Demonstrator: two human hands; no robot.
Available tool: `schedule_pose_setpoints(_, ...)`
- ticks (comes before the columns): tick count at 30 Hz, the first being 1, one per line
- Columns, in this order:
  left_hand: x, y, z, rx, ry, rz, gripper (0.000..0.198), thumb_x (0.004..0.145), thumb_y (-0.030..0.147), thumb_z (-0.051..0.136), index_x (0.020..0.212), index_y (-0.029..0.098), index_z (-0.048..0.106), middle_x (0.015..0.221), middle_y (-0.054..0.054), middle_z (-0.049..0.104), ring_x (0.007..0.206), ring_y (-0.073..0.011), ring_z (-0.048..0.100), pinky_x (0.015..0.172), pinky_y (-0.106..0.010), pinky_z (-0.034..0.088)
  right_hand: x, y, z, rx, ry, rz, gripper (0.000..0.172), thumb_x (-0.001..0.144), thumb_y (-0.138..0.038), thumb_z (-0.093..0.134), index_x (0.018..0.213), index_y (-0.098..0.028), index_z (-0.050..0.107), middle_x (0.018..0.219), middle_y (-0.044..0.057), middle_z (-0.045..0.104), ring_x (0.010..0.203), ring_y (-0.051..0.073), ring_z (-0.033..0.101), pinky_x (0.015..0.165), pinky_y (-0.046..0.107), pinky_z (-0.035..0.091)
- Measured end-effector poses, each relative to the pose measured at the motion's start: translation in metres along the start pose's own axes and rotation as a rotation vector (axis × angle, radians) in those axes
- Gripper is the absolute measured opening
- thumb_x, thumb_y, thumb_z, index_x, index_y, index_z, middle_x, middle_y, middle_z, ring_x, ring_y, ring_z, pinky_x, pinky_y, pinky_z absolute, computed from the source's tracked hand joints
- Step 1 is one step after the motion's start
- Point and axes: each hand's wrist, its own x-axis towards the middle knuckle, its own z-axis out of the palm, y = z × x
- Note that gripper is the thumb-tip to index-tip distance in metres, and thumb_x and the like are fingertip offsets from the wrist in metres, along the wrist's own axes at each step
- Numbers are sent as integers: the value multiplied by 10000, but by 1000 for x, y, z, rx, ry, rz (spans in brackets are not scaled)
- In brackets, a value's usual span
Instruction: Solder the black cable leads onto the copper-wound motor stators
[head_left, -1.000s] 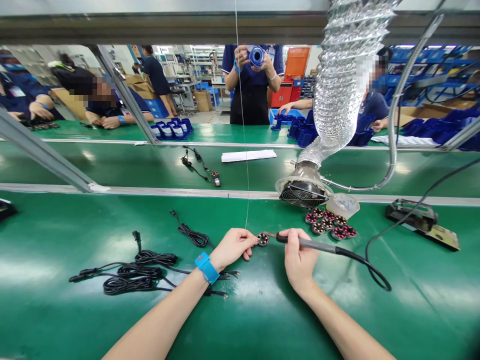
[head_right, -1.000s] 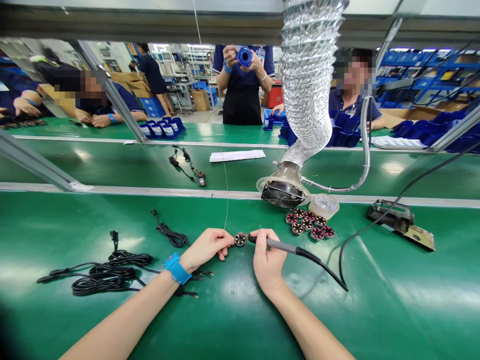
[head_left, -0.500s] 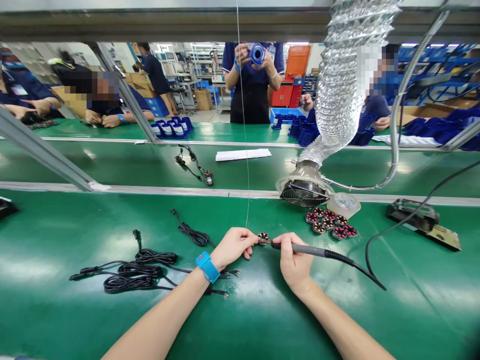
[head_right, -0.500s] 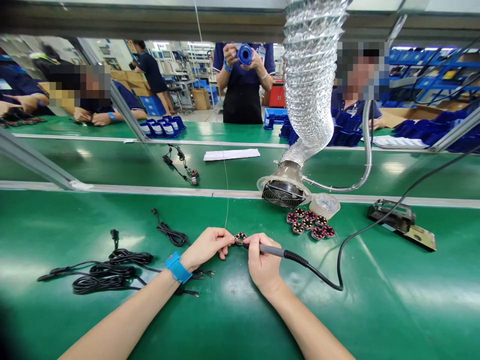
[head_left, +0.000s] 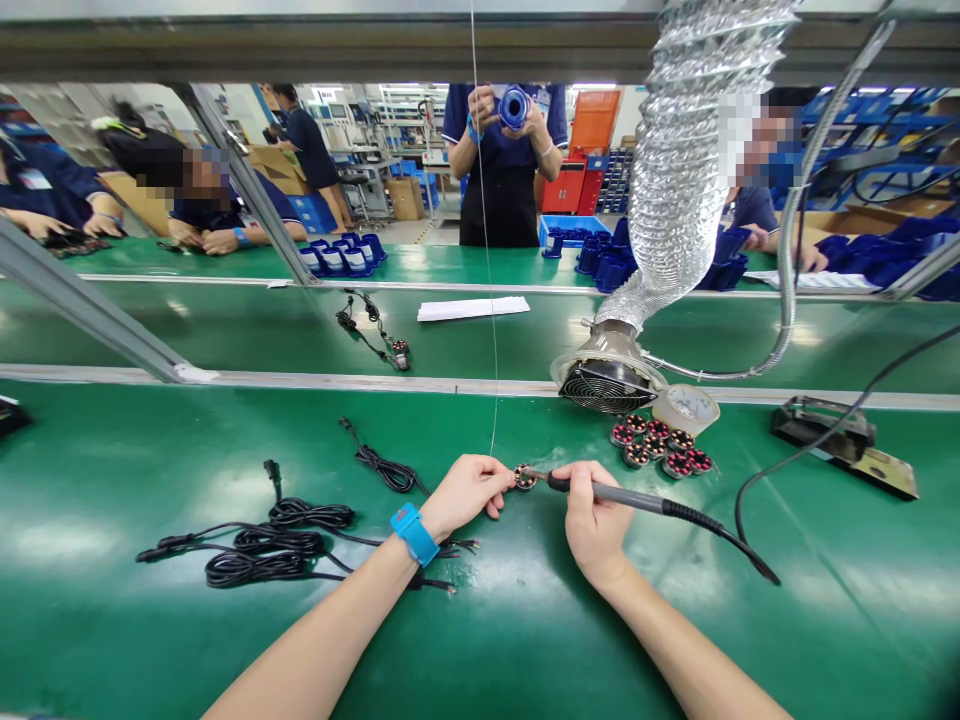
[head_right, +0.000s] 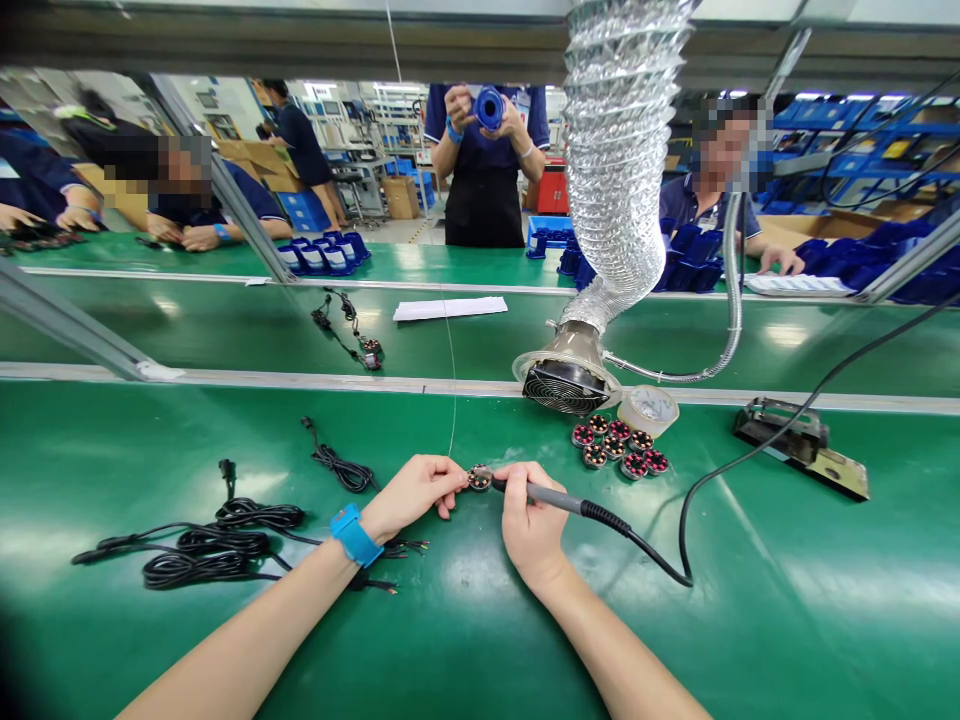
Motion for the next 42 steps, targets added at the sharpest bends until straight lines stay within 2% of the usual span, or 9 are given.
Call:
schedule_pose_setpoints(12,0,0,0,-1,5,8,304,784,413,643,722,117,613,538,-3,586,445,-90,541,472,-178,403,-1,7,1,-41,-40,44,335,982,-317,412,799,-169,650,739,22,655,696,142,639,661,250,496)
schedule_pose_setpoints(18,2,-2,-1,-2,2,8,344,782,458,643,720,122,602,537,0,581,439,-91,538,469,-183,403,2,6,5,-78,-127,89,279,983,-338,423,955,-183,652,827,33,660,711,139,633,718,270,509)
schedule_pose_setpoints(23,2,-3,-1,-5,0,17,355,773,477,642,729,127,602,540,0,584,440,-95,538,473,-191,410,3,10,10,-122,-207,28,227,937,-244,467,1093,-199,624,967,55,634,873,155,622,838,301,503)
schedule_pose_setpoints(27,2,-4,-1,-8,-2,24,395,760,518,646,742,127,600,545,4,578,443,-96,537,472,-193,405,-1,16,16,-134,-297,5,515,755,-136,565,1261,-220,524,1044,55,577,951,170,613,874,307,516)
schedule_pose_setpoints(30,2,-3,-1,-6,-4,25,411,756,539,641,738,133,583,548,3,577,445,-96,534,480,-195,405,-4,23,19,-102,-397,12,633,715,-114,600,1321,-249,473,1130,61,538,1004,175,604,914,313,511)
schedule_pose_setpoints(33,1,-2,-2,49,7,40,382,793,523,582,755,143,574,534,15,554,429,-96,505,471,-199,382,-6,31,20,-50,-470,-8,628,760,-101,590,1352,-259,449,1163,65,516,1004,160,606,922,304,511)
schedule_pose_setpoints(36,0,0,-5,171,67,112,369,815,502,540,745,146,607,547,28,522,459,-91,454,488,-207,339,-3,36,19,-23,-494,-26,586,804,-90,562,1352,-265,451,1149,63,512,997,151,608,920,298,514)
schedule_pose_setpoints(39,0,3,-9,234,116,176,362,786,477,583,688,135,649,601,6,560,566,-106,467,560,-218,341,1,39,18,-15,-494,-26,582,806,-85,569,1344,-275,451,1141,54,507,1015,151,605,936,299,509)
schedule_pose_setpoints(42,0,6,-13,148,106,130,313,712,439,664,696,126,671,653,-13,610,610,-112,485,588,-217,353,3,42,19,-3,-481,-22,570,808,-89,573,1332,-277,449,1146,53,500,1020,152,609,947,304,505)
